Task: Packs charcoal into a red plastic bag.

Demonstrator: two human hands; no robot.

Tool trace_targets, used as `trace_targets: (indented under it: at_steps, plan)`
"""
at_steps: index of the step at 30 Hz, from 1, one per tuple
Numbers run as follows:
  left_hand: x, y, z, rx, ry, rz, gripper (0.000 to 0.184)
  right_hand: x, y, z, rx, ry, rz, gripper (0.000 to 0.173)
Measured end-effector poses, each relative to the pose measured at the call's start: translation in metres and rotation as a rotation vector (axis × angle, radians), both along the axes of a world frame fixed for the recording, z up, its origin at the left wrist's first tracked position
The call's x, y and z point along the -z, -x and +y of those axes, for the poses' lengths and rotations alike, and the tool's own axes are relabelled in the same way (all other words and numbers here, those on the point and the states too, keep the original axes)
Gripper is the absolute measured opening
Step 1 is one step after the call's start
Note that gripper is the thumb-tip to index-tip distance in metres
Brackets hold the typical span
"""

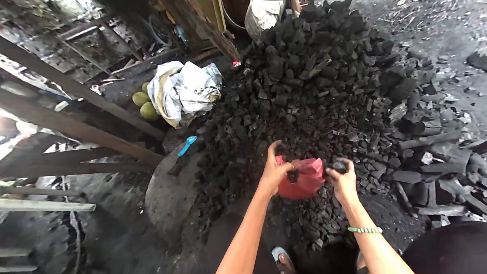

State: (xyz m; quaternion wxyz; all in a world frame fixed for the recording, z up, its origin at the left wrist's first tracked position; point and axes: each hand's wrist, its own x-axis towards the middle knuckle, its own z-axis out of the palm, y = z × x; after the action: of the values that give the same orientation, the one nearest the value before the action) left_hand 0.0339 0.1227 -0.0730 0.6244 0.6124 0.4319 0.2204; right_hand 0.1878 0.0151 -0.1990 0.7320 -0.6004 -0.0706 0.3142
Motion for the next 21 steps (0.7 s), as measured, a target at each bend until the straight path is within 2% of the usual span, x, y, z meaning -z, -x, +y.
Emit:
trace_targets:
  at_steps: [2, 4, 5, 7, 8, 9, 10, 11, 13, 14, 15, 16, 18, 19, 21]
  plan:
    - [-0.005, 0.0, -0.005, 0.001, 0.007, -0.083, 0.088, -0.039, 0.008, 0.013, -0.035, -0.185, -0.031, 0.061]
    - [-0.017, 0.003, -0.007, 0.019, 0.001, -0.126, 0.089, -0.054, 0.022, 0.025, -0.211, -0.238, -0.216, 0.057]
    - [-0.024, 0.006, -0.008, 0.019, -0.009, -0.14, 0.089, -0.055, 0.027, 0.03, -0.365, -0.182, -0.389, 0.053]
    - [-0.036, 0.014, -0.007, 0.009, -0.047, -0.154, 0.088, -0.057, 0.029, 0.041, -0.803, 0.079, -0.797, 0.052]
    - [-0.041, 0.02, -0.006, -0.007, -0.072, -0.149, 0.086, -0.058, 0.029, 0.048, -1.022, 0.209, -0.957, 0.06]
    - [-0.044, 0.027, -0.003, -0.035, -0.099, -0.141, 0.085, -0.061, 0.029, 0.053, -1.137, 0.254, -1.057, 0.066]
    - [-0.047, 0.034, -0.001, -0.07, -0.121, -0.132, 0.084, -0.067, 0.027, 0.054, -1.122, 0.197, -1.08, 0.064]
    - [-0.048, 0.042, 0.002, -0.115, -0.147, -0.129, 0.083, -0.074, 0.024, 0.052, -1.022, 0.093, -1.019, 0.057]
    - [-0.053, 0.054, 0.005, -0.197, -0.196, -0.146, 0.084, -0.067, 0.025, 0.047, -0.676, -0.061, -0.76, 0.039]
    - [-0.056, 0.059, 0.007, -0.219, -0.211, -0.165, 0.084, -0.053, 0.03, 0.043, -0.523, -0.01, -0.699, 0.034]
    - [-0.06, 0.063, 0.009, -0.222, -0.225, -0.188, 0.084, -0.033, 0.037, 0.035, -0.482, 0.127, -0.726, 0.034]
    - [-0.064, 0.067, 0.013, -0.222, -0.238, -0.216, 0.084, -0.006, 0.045, 0.02, -0.605, 0.272, -0.797, 0.037]
    - [-0.066, 0.074, 0.019, -0.23, -0.267, -0.253, 0.084, 0.051, 0.075, -0.023, -1.175, 0.417, -1.034, 0.039]
    - [-0.065, 0.077, 0.021, -0.243, -0.275, -0.265, 0.083, 0.072, 0.093, -0.045, -1.478, 0.383, -1.156, 0.042]
    - [-0.061, 0.082, 0.024, -0.269, -0.294, -0.265, 0.083, 0.106, 0.121, -0.081, -1.806, 0.284, -1.356, 0.057]
